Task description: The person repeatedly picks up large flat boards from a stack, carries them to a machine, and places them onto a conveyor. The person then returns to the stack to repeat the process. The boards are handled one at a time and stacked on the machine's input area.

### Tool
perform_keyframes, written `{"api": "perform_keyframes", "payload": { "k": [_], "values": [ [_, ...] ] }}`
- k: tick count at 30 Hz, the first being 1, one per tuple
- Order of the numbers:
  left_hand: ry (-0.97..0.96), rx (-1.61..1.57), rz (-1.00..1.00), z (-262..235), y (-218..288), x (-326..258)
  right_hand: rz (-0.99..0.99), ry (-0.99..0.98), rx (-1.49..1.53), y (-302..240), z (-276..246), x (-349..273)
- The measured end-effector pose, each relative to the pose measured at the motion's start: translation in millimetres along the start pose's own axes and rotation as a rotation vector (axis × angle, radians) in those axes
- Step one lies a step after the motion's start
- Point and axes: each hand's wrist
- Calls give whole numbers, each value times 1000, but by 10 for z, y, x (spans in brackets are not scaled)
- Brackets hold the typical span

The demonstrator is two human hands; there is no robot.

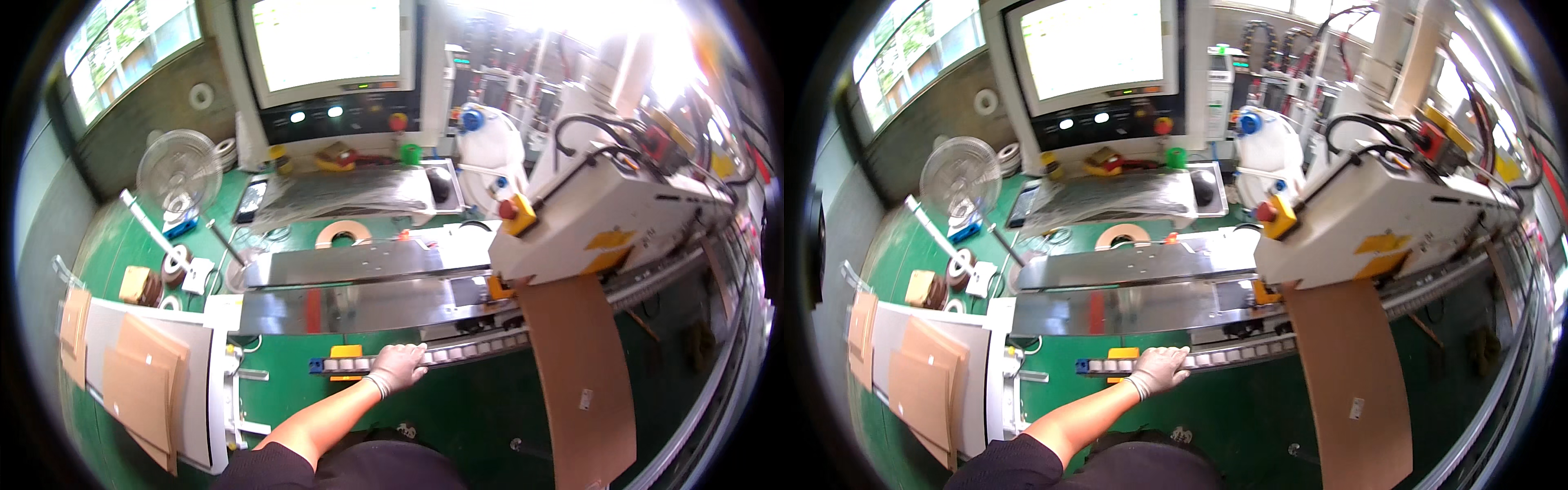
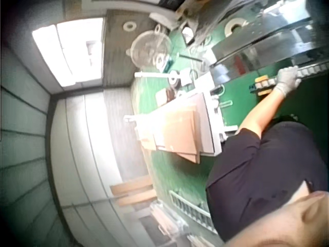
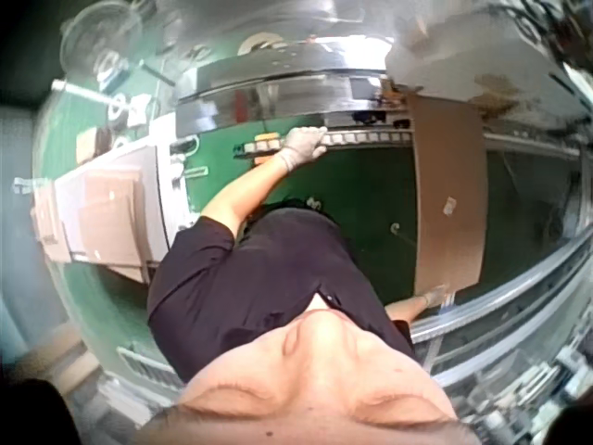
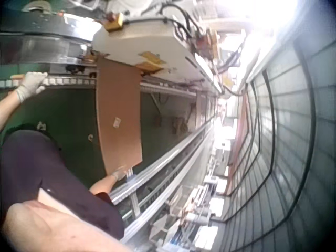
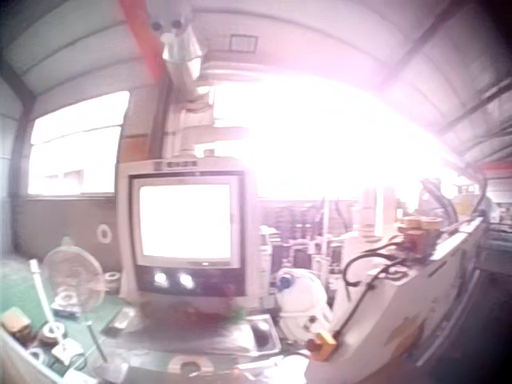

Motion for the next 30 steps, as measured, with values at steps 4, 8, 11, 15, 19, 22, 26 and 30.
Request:
{"api": "perform_keyframes", "payload": {
  "k": [4, 8, 11, 15, 19, 22, 26, 30],
  "values": [
    [38, -5, -126, -77, -445, -588, 65, 110, -138, -122, -34, 177],
    [308, -39, -169, -27, -865, -1244, -306, 338, 176, -310, 9, -245],
    [391, -14, -223, 136, -1080, -1636, -521, 88, 412, -400, 271, -998],
    [324, -212, -408, 554, -1384, -2335, -212, -1019, 545, -622, 826, -2433],
    [-210, -613, -695, 1175, -1822, -3392, -740, -1467, 77, -1014, 1136, -4580],
    [-247, -705, -961, 1643, -2309, -4588, -1364, -1522, 138, -1189, 725, -5881],
    [-89, -492, -1168, 2266, -3019, -6379, -1495, -1608, 242, -1267, 264, -6382],
    [1173, -1268, -1788, 2711, -3370, -7977, -876, -1575, 145, -1218, 716, -5950]
  ]
}}
Point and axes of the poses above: each hand's wrist, its own x-axis towards the middle knuckle, its own z-axis out of the palm, y = z × x, and after that the axes turned 1 degree about z, right-handed
